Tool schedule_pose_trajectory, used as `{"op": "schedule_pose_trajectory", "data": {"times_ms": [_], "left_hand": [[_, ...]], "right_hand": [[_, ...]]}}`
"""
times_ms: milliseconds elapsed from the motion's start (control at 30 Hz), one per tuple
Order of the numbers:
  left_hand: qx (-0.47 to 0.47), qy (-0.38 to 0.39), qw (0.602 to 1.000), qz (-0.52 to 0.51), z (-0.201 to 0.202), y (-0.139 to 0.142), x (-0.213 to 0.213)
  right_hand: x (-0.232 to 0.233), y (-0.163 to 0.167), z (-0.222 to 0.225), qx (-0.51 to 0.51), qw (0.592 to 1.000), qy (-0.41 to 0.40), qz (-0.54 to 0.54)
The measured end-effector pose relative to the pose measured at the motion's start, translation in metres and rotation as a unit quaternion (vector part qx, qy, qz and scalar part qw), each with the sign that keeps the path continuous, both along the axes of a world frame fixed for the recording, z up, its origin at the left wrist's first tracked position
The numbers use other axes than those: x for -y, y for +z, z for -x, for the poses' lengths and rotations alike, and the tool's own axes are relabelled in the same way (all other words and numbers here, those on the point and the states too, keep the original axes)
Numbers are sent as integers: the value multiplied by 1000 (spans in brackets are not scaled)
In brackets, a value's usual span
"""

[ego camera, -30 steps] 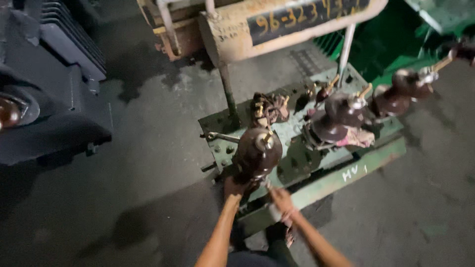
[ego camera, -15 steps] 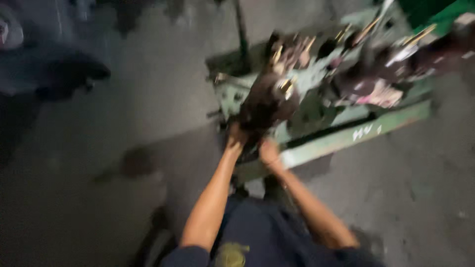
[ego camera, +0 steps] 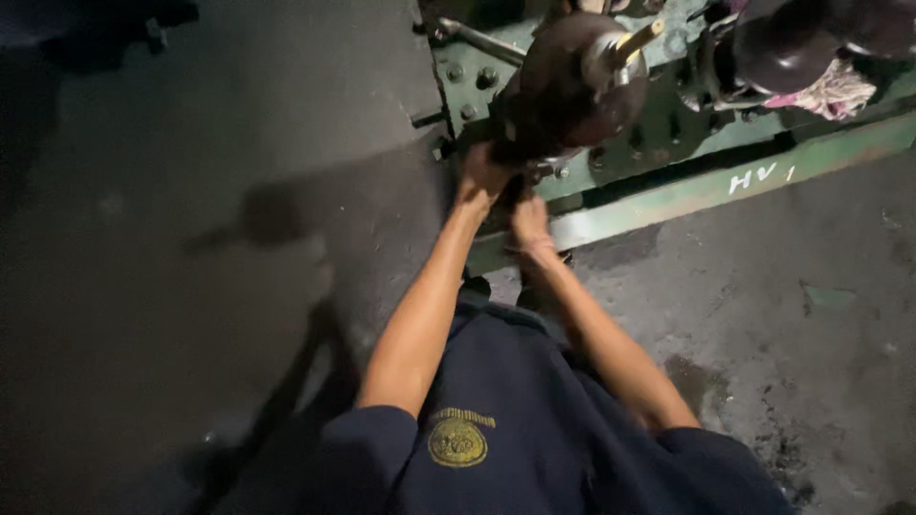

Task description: The person mounts brown ceramic insulators onto a green metal transformer plate, threading them onto studs by hand and tightening the nuts underneath with wrenches. They work on one insulator at a time, holding the insulator steady while turning the fasteners from below the plate.

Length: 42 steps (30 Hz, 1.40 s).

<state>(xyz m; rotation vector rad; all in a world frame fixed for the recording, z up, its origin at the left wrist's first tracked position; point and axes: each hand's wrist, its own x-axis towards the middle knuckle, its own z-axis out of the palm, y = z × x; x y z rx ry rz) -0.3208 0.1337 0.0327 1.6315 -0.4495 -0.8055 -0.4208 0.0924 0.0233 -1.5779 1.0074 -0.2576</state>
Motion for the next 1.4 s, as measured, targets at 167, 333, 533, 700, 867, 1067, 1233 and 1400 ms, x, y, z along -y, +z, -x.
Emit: {"op": "schedule_pose_trajectory", "data": {"times_ms": [167, 333, 533, 700, 867, 1067, 1233, 1400], "left_hand": [[-154, 50, 980, 119, 11, 7, -1], [-40, 10, 995, 89, 4, 3, -5], [75, 0, 996, 36, -1, 9, 3], [-263, 90, 945, 175, 7, 20, -1], [-108, 6, 988, 106, 7, 12, -8], [114, 51, 983, 137, -1, 1, 5], [30, -68, 991, 112, -4, 17, 6], [-87, -14, 981, 171, 3, 29, -4]], "right_hand": [[51, 34, 42, -151, 966, 156, 139], [-13, -4, 23, 88, 980, 69, 164], [-5, 2, -5, -19, 1000, 6, 4], [60, 40, 56, -170, 957, 152, 181], [5, 4, 50, 130, 928, 123, 327], [-47, 8, -19, 39, 914, -208, -347], [-5, 46, -4, -5, 999, -37, -19], [58, 58, 48, -153, 954, 187, 176]]}}
